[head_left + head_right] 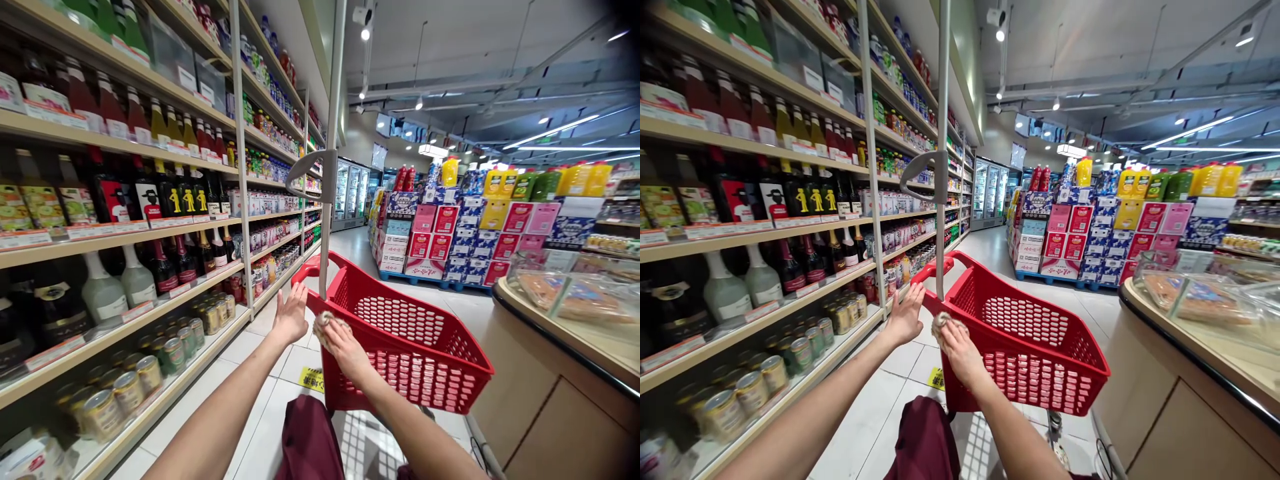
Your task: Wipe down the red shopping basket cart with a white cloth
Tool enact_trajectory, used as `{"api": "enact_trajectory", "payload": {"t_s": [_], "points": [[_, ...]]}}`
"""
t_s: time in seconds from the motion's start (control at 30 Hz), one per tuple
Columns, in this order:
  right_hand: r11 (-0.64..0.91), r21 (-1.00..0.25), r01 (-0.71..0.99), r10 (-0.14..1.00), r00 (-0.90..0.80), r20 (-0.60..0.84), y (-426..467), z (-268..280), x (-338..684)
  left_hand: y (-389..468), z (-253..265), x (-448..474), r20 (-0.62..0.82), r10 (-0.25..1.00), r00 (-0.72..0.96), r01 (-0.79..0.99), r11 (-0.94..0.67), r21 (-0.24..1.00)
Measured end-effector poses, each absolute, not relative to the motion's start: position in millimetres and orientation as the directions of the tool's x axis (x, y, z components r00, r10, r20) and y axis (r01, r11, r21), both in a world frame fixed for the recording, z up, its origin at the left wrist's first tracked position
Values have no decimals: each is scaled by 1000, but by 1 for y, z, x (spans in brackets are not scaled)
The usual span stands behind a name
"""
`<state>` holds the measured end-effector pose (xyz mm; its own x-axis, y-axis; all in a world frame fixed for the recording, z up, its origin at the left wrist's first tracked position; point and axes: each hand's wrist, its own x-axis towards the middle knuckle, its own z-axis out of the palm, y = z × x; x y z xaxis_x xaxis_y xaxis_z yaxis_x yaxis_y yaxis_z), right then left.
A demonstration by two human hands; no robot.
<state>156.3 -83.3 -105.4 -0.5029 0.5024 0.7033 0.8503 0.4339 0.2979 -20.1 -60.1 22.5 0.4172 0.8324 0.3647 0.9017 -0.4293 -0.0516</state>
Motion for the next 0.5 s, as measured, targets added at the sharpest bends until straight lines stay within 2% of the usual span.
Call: {"api": "enact_trajectory", "payload": {"t_s": [0.1,0.23,0.4,0.5], "points": [[452,303,839,524,-525,671,-85,-105,155,-59,22,-19,365,834,414,903,-427,-50],[418,313,853,477,-499,723,-77,-78,154,-58,24,-17,372,831,413,902,-429,-44],[452,330,829,516,-545,661,-90,-117,165,-67,16,-17,386,819,426,899,-429,-81],[424,286,859,524,-490,696,-99,-122,175,-74,0,-14,427,799,423,900,-426,-94]]}}
